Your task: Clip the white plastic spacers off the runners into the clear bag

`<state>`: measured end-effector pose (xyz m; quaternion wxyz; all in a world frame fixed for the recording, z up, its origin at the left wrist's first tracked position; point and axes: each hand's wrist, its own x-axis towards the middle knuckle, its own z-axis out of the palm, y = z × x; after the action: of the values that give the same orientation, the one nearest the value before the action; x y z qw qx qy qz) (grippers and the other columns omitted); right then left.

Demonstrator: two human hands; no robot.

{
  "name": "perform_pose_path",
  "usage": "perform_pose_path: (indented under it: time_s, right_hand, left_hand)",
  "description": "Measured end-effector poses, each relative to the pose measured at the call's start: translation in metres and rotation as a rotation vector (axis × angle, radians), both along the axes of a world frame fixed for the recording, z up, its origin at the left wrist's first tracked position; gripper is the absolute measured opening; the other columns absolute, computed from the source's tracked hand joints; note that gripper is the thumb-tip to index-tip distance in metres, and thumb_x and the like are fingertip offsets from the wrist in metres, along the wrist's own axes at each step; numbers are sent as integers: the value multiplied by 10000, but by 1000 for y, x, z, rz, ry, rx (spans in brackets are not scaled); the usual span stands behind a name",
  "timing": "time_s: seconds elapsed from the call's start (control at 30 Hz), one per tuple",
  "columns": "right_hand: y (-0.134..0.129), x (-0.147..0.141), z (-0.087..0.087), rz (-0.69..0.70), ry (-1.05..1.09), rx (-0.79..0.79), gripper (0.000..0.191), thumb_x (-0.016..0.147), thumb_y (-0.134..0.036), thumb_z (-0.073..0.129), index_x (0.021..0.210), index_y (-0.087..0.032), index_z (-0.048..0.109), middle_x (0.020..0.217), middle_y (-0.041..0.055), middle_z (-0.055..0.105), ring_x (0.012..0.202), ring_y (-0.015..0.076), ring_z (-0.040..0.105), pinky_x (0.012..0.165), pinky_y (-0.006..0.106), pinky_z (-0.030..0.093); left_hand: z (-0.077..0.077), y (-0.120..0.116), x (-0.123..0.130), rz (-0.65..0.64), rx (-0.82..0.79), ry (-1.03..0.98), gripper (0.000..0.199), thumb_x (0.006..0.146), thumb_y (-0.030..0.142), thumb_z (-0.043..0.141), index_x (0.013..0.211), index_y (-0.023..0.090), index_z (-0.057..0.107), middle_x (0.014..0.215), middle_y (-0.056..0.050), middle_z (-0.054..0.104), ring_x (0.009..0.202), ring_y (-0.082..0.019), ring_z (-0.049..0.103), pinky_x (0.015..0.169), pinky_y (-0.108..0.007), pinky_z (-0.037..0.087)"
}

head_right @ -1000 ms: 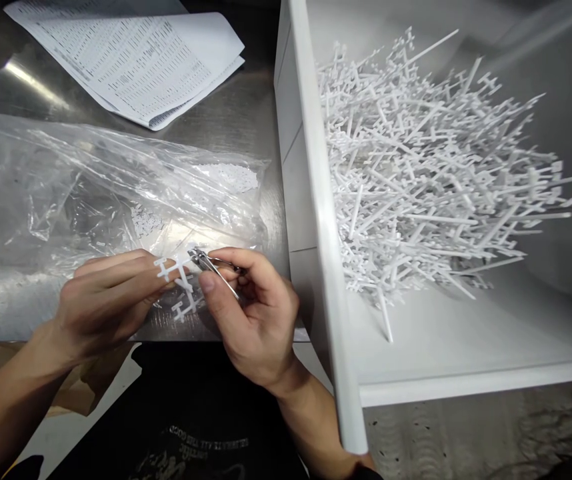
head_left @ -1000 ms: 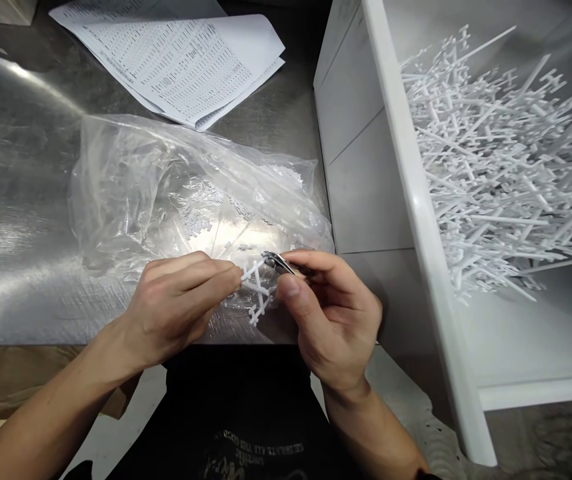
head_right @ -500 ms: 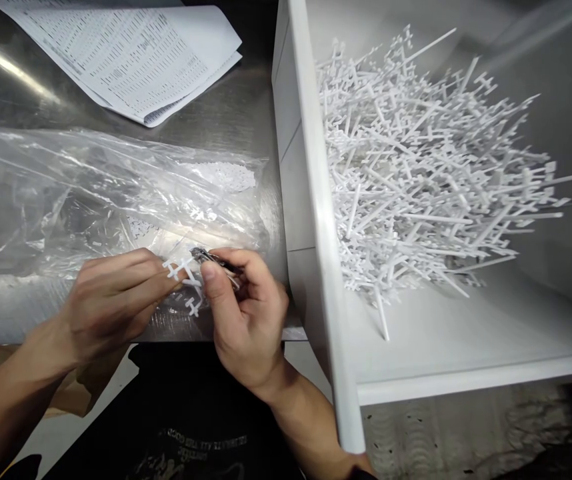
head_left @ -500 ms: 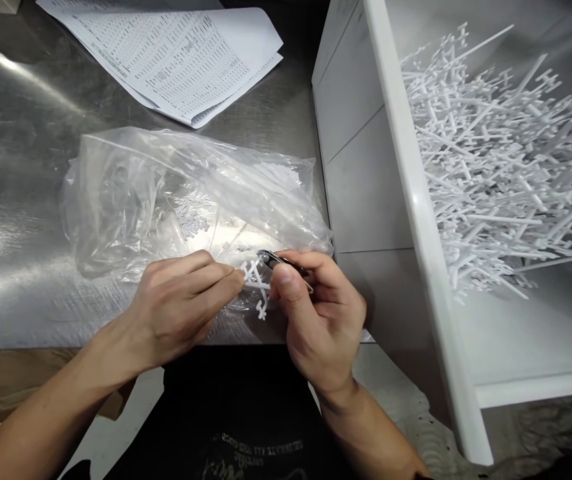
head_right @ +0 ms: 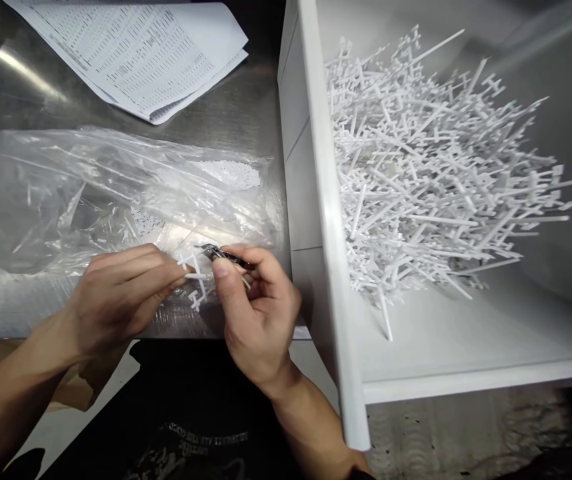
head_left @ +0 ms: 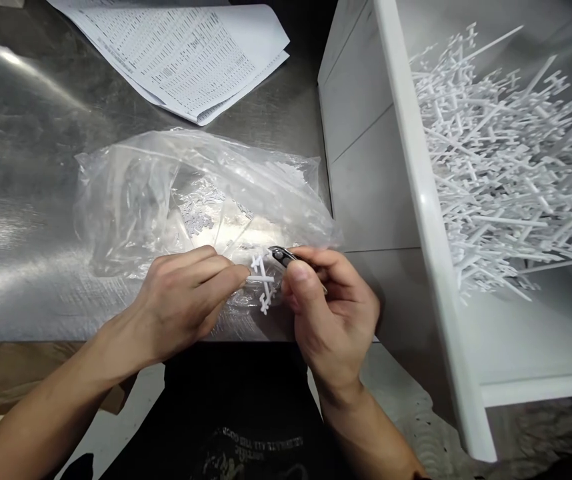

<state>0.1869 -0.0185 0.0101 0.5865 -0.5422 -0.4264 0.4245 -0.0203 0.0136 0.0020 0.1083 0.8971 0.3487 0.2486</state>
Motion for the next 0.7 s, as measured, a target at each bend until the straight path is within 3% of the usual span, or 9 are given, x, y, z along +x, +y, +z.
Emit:
perform_pose_path:
  time_s: [0.17,0.27,0.53,0.7]
  right_hand:
    - [-5,0,14,106,16,8,177,936,-123,876,1048,-259,871,779,-39,761,643,117,686,613,242,604]
    - [-5,-2,17,103,-32,12,168,928,-128,895,1042,-250,874,760,-36,738,631,126,676,575,246,588]
    - [-3,-3,19,80,-94,40,154,917,-127,881,1026,-234,862,749,-30,742,599,142,672,512,255,580]
    - [-10,-4,12,88,-218,113,198,967,-167,855,1134,-272,835,711,-45,674,531,148,558,467,292,514]
  left_hand:
    - [0,-1,0,3,-27,-20,243,1035,3,551,1082,233,615,821,58,670,738,-136,599,652,-285,449]
    - [0,-2,0,9,-33,-19,239,1030,2,549,1061,230,613,814,57,672,736,-134,611,634,-285,433]
    - [-1,-3,0,24,6,-37,269,1039,-8,530,1102,227,645,825,64,686,730,-125,623,648,-277,464]
    - [-1,-3,2,26,26,-73,261,1060,-1,524,1114,218,655,834,64,694,733,-116,629,668,-263,497]
